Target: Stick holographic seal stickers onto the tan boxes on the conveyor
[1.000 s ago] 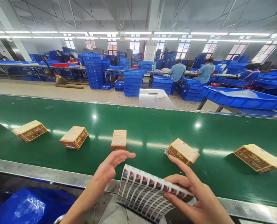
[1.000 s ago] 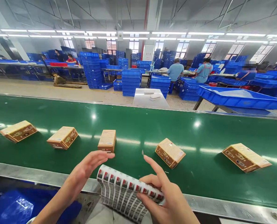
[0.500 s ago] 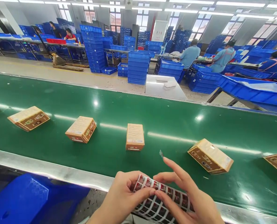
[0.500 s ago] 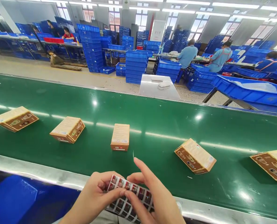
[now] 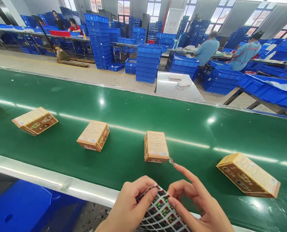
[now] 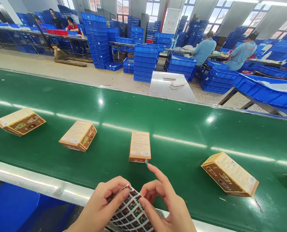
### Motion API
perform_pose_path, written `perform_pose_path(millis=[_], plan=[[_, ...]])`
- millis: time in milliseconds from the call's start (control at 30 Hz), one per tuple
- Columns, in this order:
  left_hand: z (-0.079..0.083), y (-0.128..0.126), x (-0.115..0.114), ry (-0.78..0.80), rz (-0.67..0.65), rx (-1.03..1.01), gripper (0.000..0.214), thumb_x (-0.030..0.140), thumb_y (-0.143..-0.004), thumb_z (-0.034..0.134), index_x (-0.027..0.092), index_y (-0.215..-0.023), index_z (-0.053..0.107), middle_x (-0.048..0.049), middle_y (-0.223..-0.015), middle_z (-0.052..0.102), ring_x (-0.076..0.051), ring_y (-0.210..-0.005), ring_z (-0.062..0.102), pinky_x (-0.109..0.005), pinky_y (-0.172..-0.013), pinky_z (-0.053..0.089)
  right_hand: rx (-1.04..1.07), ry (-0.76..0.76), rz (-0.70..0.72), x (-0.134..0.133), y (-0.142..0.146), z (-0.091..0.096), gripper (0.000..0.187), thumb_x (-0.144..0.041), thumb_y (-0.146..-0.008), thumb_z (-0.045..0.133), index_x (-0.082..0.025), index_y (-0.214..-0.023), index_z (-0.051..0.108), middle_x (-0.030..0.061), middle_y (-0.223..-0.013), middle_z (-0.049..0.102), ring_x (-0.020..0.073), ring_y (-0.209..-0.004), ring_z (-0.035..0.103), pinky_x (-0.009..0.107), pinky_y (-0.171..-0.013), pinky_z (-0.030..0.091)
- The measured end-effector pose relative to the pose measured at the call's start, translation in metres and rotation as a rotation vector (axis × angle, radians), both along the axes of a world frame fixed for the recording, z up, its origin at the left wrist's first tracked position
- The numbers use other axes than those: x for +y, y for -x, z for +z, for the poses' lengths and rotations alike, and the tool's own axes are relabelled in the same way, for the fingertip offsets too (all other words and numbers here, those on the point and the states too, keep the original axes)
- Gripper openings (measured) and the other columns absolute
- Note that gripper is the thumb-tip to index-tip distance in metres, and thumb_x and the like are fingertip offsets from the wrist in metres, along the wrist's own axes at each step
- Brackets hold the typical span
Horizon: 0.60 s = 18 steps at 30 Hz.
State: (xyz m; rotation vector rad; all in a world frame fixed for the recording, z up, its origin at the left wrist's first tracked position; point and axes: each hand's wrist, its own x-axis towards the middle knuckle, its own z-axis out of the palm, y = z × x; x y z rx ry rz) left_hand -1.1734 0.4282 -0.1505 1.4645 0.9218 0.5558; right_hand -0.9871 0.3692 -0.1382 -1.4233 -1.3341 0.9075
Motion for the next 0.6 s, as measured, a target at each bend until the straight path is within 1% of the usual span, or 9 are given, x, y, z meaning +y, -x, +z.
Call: perform_pose_path(millis=[133, 200, 233, 300, 367, 400, 433, 500, 600], plan=[[0.001, 0.002, 0.016, -0.045, 0.016, 0.051, 0.029, 0.042, -0.1, 0.048, 0.021, -0.087, 0.064, 0.0018, -0.077, 0.06, -0.014, -0.074, 0.054, -0.024, -0.068, 0.04, 0.11, 0.041, -0.093, 0.029, -0.035, -0.006, 0.039, -0.047, -0.093, 0.068, -0.027, -0.126, 0.062, 0.0054, -0.102, 0.073, 0.0229, -0.089, 0.07, 0.033, -0.085, 0.058], [0.001, 0.002, 0.026, -0.093, -0.002, 0.032, 0.024, 0.038, -0.099, 0.05, 0.022, -0.09, 0.065, -0.001, -0.093, 0.068, -0.018, -0.09, 0.061, -0.027, -0.082, 0.046, 0.209, 0.032, -0.189, 0.051, -0.053, -0.015, 0.035, -0.048, -0.091, 0.072, -0.025, -0.116, 0.069, 0.0078, -0.113, 0.071, 0.0247, -0.098, 0.069, 0.034, -0.089, 0.057], [0.001, 0.001, 0.032, -0.131, -0.022, 0.021, 0.021, 0.037, -0.099, 0.051, 0.023, -0.091, 0.066, -0.0026, -0.107, 0.07, -0.021, -0.105, 0.061, -0.03, -0.095, 0.045, 0.261, 0.027, -0.244, 0.062, -0.06, -0.021, 0.033, -0.048, -0.089, 0.073, -0.024, -0.111, 0.071, 0.0078, -0.117, 0.07, 0.0253, -0.103, 0.067, 0.034, -0.09, 0.056], [0.0, -0.004, 0.044, -0.209, -0.088, 0.025, 0.018, 0.035, -0.098, 0.054, 0.024, -0.09, 0.067, -0.0024, -0.139, 0.059, -0.026, -0.136, 0.045, -0.041, -0.119, 0.026, 0.364, 0.033, -0.325, 0.084, -0.067, -0.033, 0.033, -0.049, -0.086, 0.076, -0.023, -0.105, 0.073, 0.0074, -0.121, 0.069, 0.0264, -0.112, 0.063, 0.033, -0.094, 0.053], [-0.002, -0.011, 0.053, -0.24, -0.176, 0.058, 0.018, 0.035, -0.097, 0.057, 0.025, -0.088, 0.068, 0.0014, -0.155, 0.043, -0.027, -0.149, 0.025, -0.048, -0.125, 0.003, 0.471, 0.08, -0.341, 0.1, -0.065, -0.042, 0.038, -0.051, -0.082, 0.079, -0.02, -0.104, 0.074, 0.0088, -0.123, 0.068, 0.0284, -0.115, 0.061, 0.035, -0.095, 0.053], [-0.003, -0.015, 0.057, -0.225, -0.221, 0.067, 0.018, 0.036, -0.096, 0.057, 0.026, -0.088, 0.069, 0.0025, -0.157, 0.039, -0.026, -0.151, 0.022, -0.05, -0.125, -0.002, 0.522, 0.116, -0.345, 0.106, -0.062, -0.045, 0.042, -0.052, -0.08, 0.081, -0.019, -0.105, 0.074, 0.0098, -0.123, 0.068, 0.0294, -0.114, 0.062, 0.036, -0.094, 0.054], [-0.004, -0.018, 0.059, -0.196, -0.258, 0.06, 0.017, 0.036, -0.096, 0.058, 0.026, -0.088, 0.07, 0.0029, -0.158, 0.036, -0.026, -0.151, 0.021, -0.05, -0.125, -0.001, 0.566, 0.15, -0.359, 0.11, -0.059, -0.047, 0.047, -0.053, -0.077, 0.082, -0.018, -0.106, 0.074, 0.0106, -0.122, 0.069, 0.0304, -0.111, 0.063, 0.037, -0.09, 0.056], [-0.007, -0.025, 0.062, -0.114, -0.3, 0.026, 0.016, 0.035, -0.095, 0.059, 0.026, -0.088, 0.07, 0.003, -0.159, 0.033, -0.025, -0.151, 0.021, -0.049, -0.125, 0.009, 0.626, 0.188, -0.42, 0.115, -0.054, -0.049, 0.052, -0.053, -0.071, 0.085, -0.017, -0.106, 0.073, 0.0109, -0.119, 0.07, 0.0319, -0.105, 0.067, 0.038, -0.081, 0.06], [-0.008, -0.034, 0.063, -0.041, -0.318, -0.011, 0.015, 0.032, -0.094, 0.06, 0.025, -0.087, 0.072, 0.0027, -0.159, 0.031, -0.026, -0.151, 0.018, -0.049, -0.124, 0.016, 0.613, 0.161, -0.511, 0.115, -0.051, -0.05, 0.045, -0.051, -0.069, 0.086, -0.018, -0.098, 0.074, 0.0102, -0.121, 0.069, 0.0335, -0.105, 0.067, 0.037, -0.075, 0.062]])
